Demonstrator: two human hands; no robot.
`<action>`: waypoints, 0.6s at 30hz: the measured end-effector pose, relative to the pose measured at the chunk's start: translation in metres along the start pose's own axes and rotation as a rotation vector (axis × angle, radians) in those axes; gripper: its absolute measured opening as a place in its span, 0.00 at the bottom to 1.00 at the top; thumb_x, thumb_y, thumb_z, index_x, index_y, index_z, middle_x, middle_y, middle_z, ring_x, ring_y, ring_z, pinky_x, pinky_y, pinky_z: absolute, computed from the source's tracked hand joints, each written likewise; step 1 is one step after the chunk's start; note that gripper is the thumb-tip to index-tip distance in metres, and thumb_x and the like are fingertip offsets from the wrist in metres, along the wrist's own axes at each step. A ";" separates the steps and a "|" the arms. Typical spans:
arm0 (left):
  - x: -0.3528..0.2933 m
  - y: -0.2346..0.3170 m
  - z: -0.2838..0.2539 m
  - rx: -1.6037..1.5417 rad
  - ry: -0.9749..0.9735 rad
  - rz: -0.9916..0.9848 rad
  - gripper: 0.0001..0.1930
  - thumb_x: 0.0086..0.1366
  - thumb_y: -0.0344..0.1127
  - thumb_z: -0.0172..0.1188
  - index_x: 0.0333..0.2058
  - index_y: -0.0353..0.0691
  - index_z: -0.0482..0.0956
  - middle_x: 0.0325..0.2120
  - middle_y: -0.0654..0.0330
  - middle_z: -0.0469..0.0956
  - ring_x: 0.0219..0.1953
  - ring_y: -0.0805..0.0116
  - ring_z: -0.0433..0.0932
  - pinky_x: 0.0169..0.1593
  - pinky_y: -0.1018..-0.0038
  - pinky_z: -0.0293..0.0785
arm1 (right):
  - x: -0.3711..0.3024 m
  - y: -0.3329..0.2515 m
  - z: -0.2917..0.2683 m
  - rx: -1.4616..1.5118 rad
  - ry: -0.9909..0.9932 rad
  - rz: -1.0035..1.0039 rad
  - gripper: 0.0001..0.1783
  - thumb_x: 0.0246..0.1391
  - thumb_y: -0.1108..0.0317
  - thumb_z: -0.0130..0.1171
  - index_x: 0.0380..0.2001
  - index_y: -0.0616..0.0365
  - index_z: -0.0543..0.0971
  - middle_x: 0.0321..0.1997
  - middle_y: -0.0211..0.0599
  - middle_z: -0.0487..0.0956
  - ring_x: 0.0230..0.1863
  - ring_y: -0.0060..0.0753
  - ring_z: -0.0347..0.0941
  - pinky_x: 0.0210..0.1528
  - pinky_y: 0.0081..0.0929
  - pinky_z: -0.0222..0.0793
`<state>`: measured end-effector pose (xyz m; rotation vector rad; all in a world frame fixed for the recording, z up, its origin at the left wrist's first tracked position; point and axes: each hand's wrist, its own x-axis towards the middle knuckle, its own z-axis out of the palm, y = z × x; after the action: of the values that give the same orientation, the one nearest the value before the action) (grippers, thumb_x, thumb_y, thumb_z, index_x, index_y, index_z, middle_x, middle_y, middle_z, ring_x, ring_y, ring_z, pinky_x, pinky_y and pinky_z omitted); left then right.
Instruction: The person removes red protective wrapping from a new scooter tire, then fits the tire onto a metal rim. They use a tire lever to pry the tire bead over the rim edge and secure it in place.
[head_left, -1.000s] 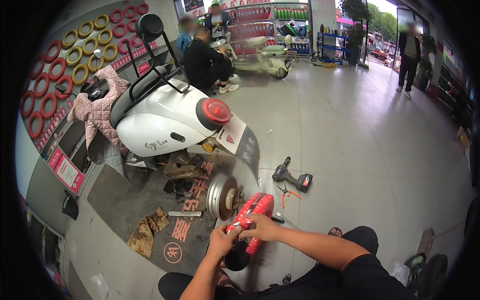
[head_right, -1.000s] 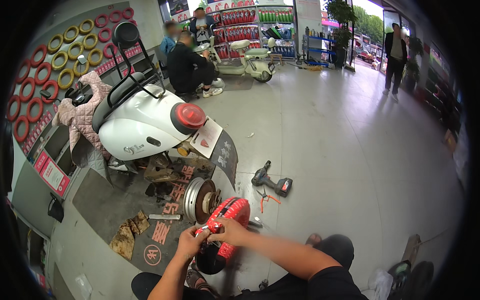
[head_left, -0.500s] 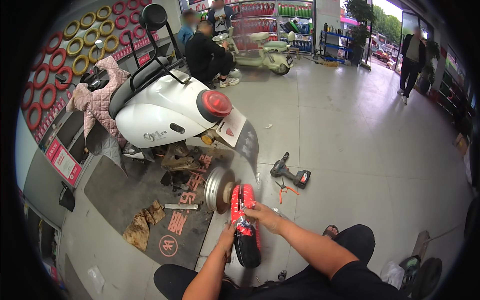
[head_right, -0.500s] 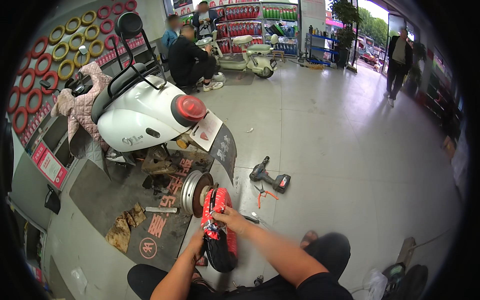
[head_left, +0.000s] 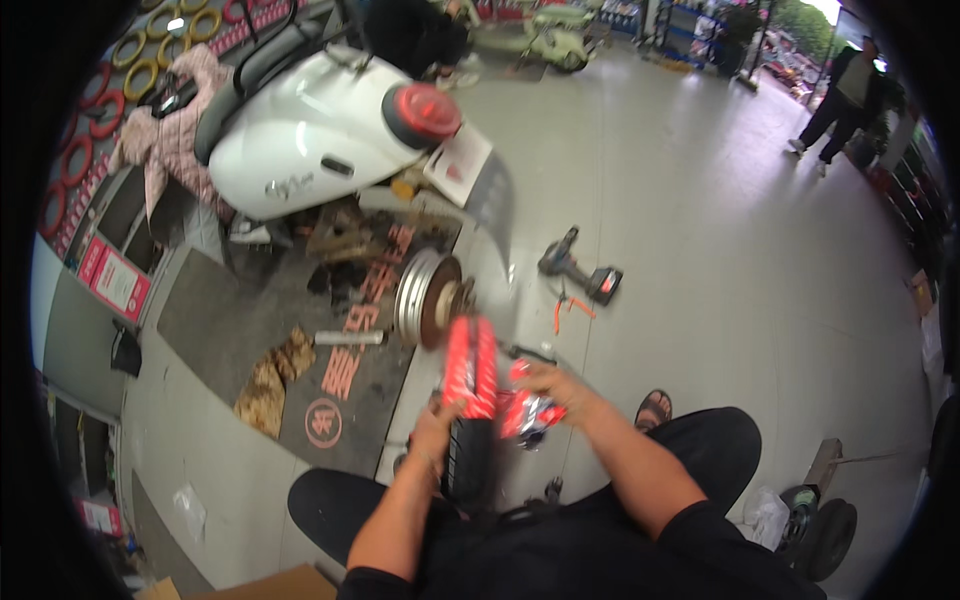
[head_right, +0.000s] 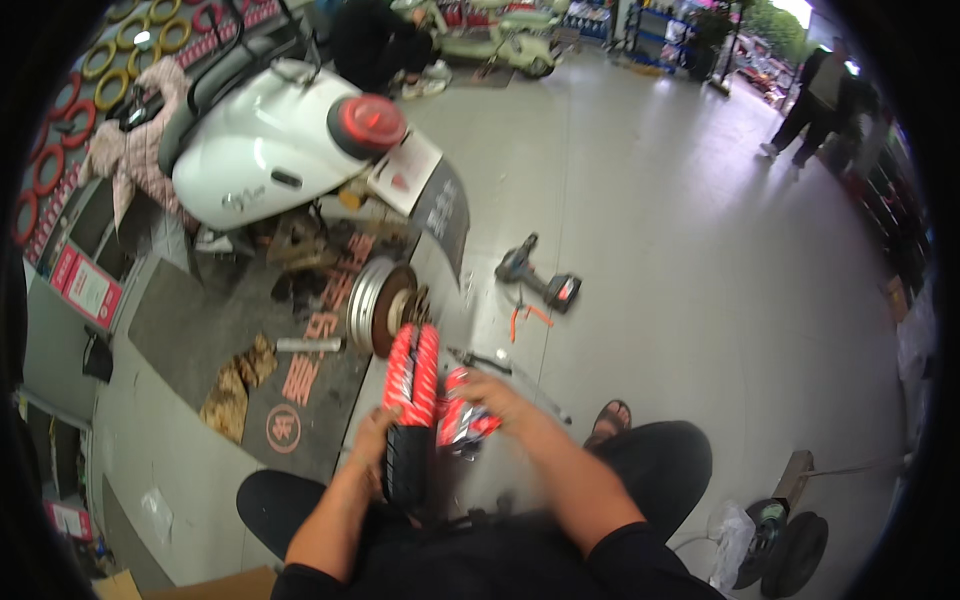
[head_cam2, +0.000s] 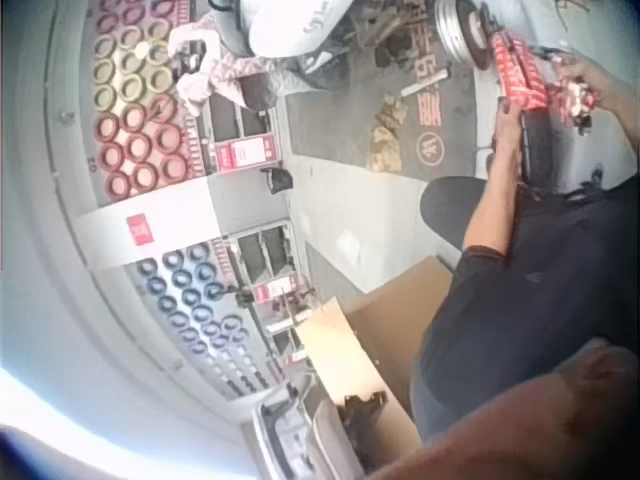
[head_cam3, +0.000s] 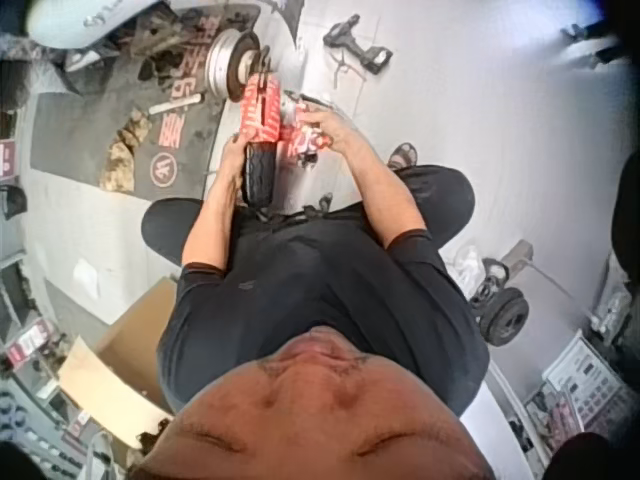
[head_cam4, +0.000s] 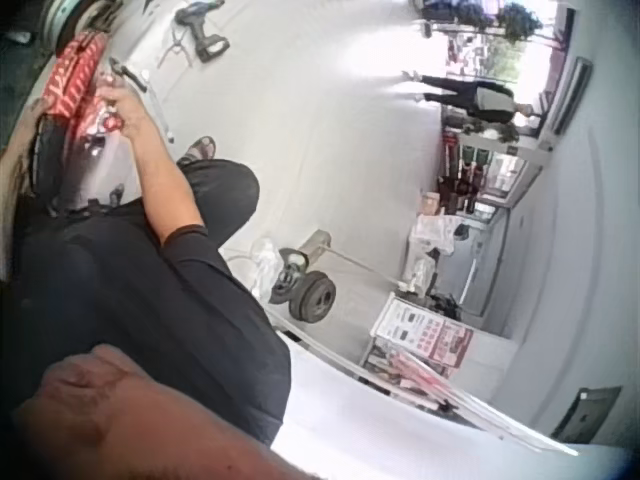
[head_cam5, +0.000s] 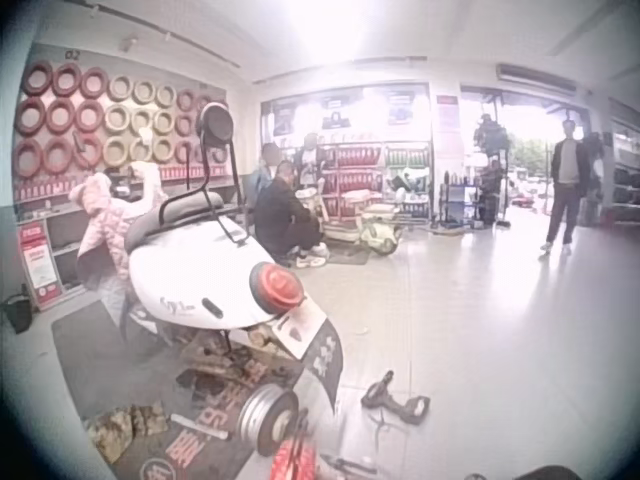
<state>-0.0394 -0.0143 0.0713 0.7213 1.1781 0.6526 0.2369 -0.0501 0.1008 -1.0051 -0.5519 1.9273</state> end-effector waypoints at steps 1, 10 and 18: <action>-0.012 0.026 -0.002 -0.105 -0.059 -0.090 0.28 0.65 0.51 0.70 0.53 0.34 0.79 0.42 0.54 0.85 0.44 0.61 0.85 0.51 0.63 0.82 | 0.008 0.025 -0.035 0.082 0.036 0.038 0.20 0.68 0.67 0.61 0.59 0.61 0.76 0.52 0.37 0.83 0.50 0.31 0.83 0.54 0.35 0.82; -0.027 0.032 -0.063 -0.141 -0.075 -0.065 0.34 0.74 0.61 0.57 0.62 0.36 0.76 0.53 0.52 0.84 0.51 0.62 0.85 0.57 0.64 0.82 | 0.084 0.086 0.023 -1.093 0.367 -0.180 0.25 0.59 0.57 0.68 0.51 0.65 0.80 0.46 0.55 0.86 0.47 0.56 0.84 0.52 0.43 0.78; 0.009 -0.047 -0.119 0.892 -0.148 0.538 0.26 0.67 0.37 0.68 0.63 0.40 0.77 0.60 0.49 0.80 0.61 0.53 0.79 0.64 0.65 0.73 | 0.185 0.200 0.018 -0.571 0.384 -0.004 0.24 0.71 0.53 0.47 0.53 0.61 0.82 0.55 0.56 0.84 0.57 0.57 0.81 0.58 0.46 0.78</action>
<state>-0.1481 -0.0169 0.0031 1.8510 1.1196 0.4720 0.0682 0.0029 -0.1078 -1.6840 -0.8974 1.5357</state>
